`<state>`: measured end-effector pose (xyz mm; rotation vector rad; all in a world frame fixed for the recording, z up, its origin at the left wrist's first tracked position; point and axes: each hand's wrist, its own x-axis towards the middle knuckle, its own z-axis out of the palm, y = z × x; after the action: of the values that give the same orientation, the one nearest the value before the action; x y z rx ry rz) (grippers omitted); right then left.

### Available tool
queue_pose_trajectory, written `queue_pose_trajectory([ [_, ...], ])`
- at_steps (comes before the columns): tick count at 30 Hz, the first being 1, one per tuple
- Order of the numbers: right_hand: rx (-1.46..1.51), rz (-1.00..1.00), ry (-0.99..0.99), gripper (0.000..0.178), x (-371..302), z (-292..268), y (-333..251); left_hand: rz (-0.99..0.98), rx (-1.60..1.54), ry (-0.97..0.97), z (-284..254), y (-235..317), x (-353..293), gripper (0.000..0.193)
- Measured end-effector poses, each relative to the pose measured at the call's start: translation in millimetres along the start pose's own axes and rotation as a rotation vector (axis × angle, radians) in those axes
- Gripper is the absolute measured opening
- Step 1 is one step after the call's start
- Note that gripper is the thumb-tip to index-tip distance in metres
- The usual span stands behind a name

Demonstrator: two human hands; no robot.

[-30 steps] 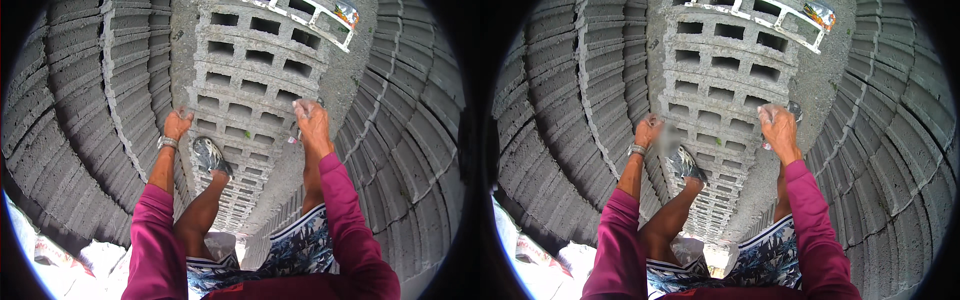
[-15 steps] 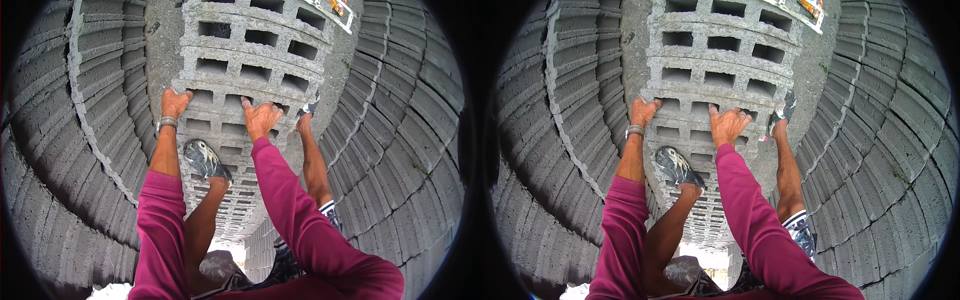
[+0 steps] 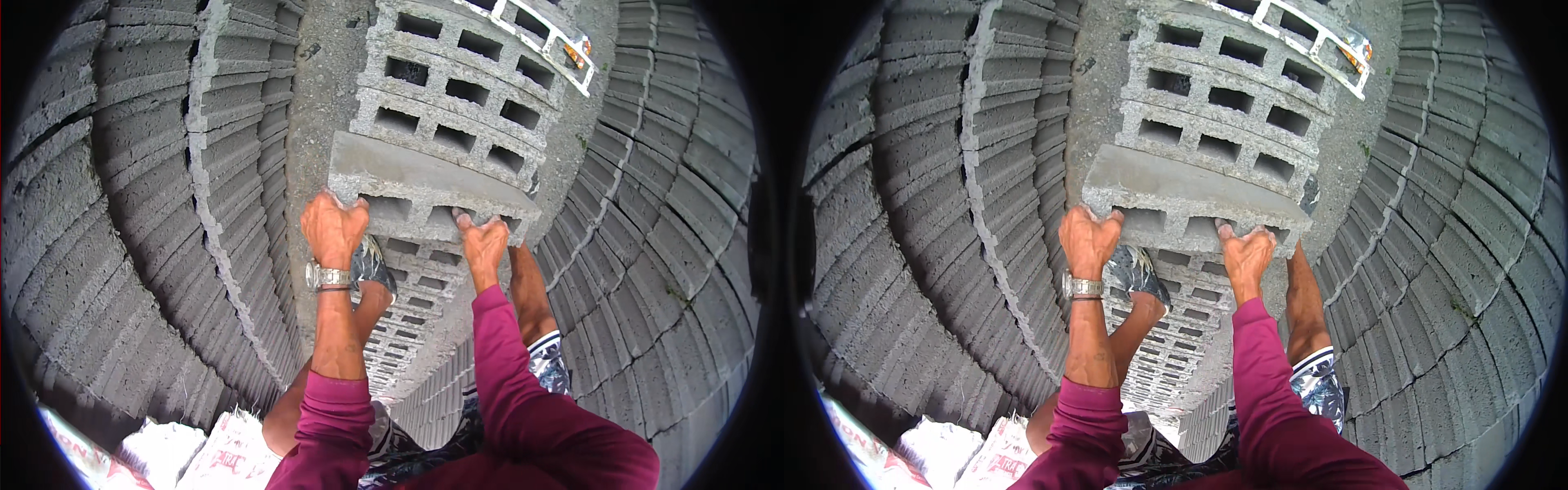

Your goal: The person uses block tongs to lift concrete blocks from a pile and carries them to a different stack. They place the blocks one at a time on top of an existing row.

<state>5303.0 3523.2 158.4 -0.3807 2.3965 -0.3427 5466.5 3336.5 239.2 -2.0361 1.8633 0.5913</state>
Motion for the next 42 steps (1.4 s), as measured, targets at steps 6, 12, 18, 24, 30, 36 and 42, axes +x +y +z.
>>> queue_pose_trajectory([
  [6,0.052,-0.075,-0.124,0.05,-75,-151,-19,-0.014,-0.096,0.005,-105,13,-146,0.043],
  [12,-0.284,-0.271,-0.201,0.05,-110,-264,-28,-0.17,-0.576,-0.075,-136,11,-249,0.032],
  [18,-0.319,-0.572,-0.031,0.053,-162,-372,-73,-0.124,-1.117,0.014,-179,12,-321,0.023],
  [24,-0.256,-0.659,0.191,0.051,-217,-508,-115,0.235,-0.959,0.207,-276,55,-360,0.037],
  [30,-0.327,-0.619,0.374,0.05,-243,-659,-111,0.506,-0.872,0.047,-344,137,-407,0.061],
  [36,-0.389,-0.372,0.469,0.054,-227,-790,-46,0.824,-0.801,-0.237,-350,255,-454,0.062],
  [42,-0.295,-0.052,0.457,0.056,-200,-867,49,1.031,-0.568,-0.411,-309,367,-497,0.067],
])
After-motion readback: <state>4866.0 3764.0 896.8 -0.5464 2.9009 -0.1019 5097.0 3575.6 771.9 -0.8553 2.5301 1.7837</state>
